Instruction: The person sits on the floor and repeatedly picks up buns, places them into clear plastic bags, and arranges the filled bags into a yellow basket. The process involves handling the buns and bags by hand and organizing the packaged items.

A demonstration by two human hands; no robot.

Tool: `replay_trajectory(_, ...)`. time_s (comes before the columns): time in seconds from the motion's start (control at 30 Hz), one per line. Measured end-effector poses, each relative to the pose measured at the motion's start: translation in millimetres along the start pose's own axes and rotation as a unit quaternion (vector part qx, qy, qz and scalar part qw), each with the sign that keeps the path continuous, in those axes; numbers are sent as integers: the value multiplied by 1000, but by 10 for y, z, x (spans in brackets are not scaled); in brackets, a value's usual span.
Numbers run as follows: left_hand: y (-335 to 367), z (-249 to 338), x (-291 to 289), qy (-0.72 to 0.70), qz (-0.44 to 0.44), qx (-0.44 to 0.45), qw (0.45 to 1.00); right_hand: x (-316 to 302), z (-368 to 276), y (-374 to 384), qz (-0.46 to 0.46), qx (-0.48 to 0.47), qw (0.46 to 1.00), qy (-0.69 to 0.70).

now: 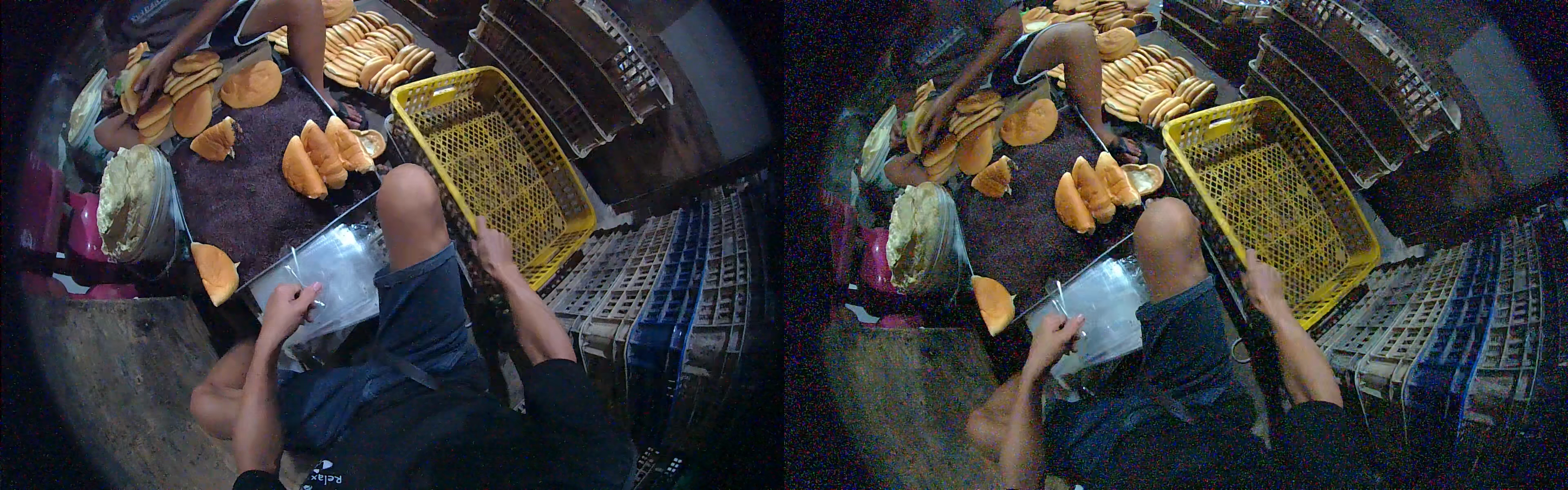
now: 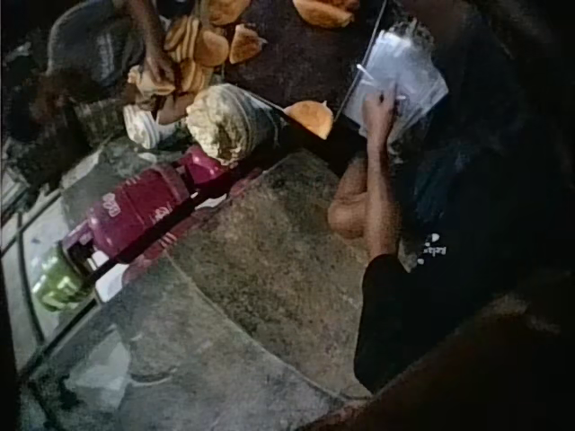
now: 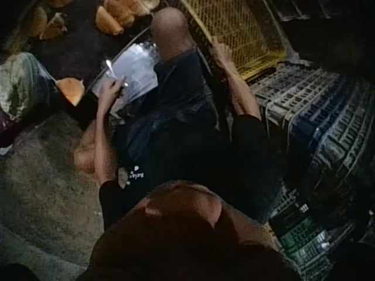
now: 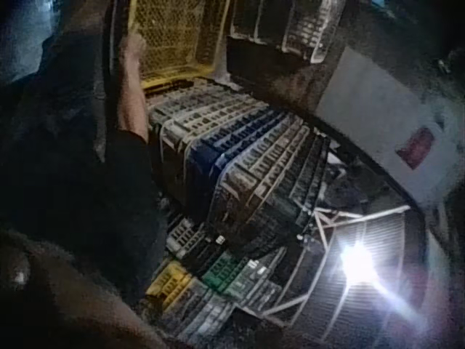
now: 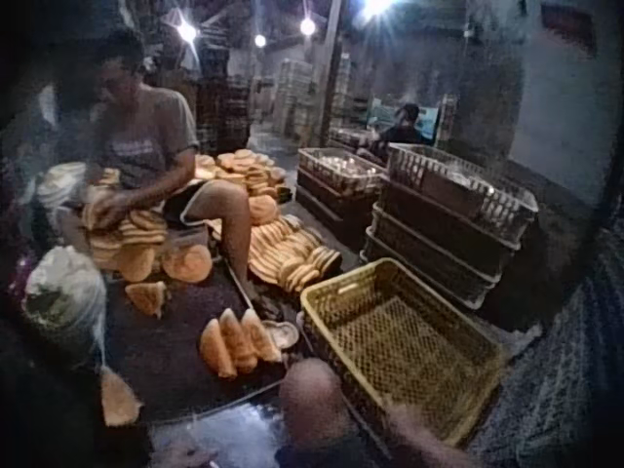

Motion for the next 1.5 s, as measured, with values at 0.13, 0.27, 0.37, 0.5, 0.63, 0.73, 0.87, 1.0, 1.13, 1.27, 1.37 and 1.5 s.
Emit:
replay_trajectory(0.13, -12, 151, -277, -38, 21, 33, 999, -137, -365, 194, 6, -70, 998, -1)
replay_trajectory(0.27, 154, 180, -596, -59, 143, -2, 988, -505, -827, 939, 140, -138, 961, 193)
replay_trajectory(0.37, 412, 295, -780, -206, 239, 4, 949, -465, -1285, 1683, 91, -121, 916, 371)
replay_trajectory(0.5, 763, 417, -1006, -89, 407, 123, 901, 12, -1822, 2423, 36, -224, 953, 201)
replay_trajectory(0.63, 872, 112, -1249, 44, 500, 146, 852, 749, -2073, 2836, -97, -318, 942, 36)
replay_trajectory(0.73, 957, 140, -1299, -94, 496, 46, 862, 1354, -1978, 3053, -196, -284, 938, -29)
replay_trajectory(0.87, 895, 153, -1235, -59, 537, 78, 838, 2067, -1845, 3060, -154, -300, 938, -86)
replay_trajectory(1.0, 781, 207, -1284, -26, 490, 106, 865, 2130, -1868, 3045, -52, -351, 930, -100)
replay_trajectory(1.13, 772, 340, -1258, -142, 473, 75, 866, 1816, -1941, 3097, 24, -418, 906, -59)
replay_trajectory(1.27, 644, 447, -1261, -148, 489, 55, 858, 978, -2302, 3336, 74, -184, 957, 212)
replay_trajectory(1.37, 644, 324, -1275, -165, 476, 80, 860, 591, -2202, 3960, 203, -103, 929, 290)
replay_trajectory(1.5, 661, 576, -1244, -144, 486, 132, 852, -257, -2022, 4658, 273, 100, 891, 348)
Point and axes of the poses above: each hand's wrist, its own y-axis towards the middle knuckle, its own x-axis out of the palm, z = x × y, the point moved 2 cm from there along y, towards the middle knuckle, and after that the axes turned 14 degrees about z, right-handed, at the moved point
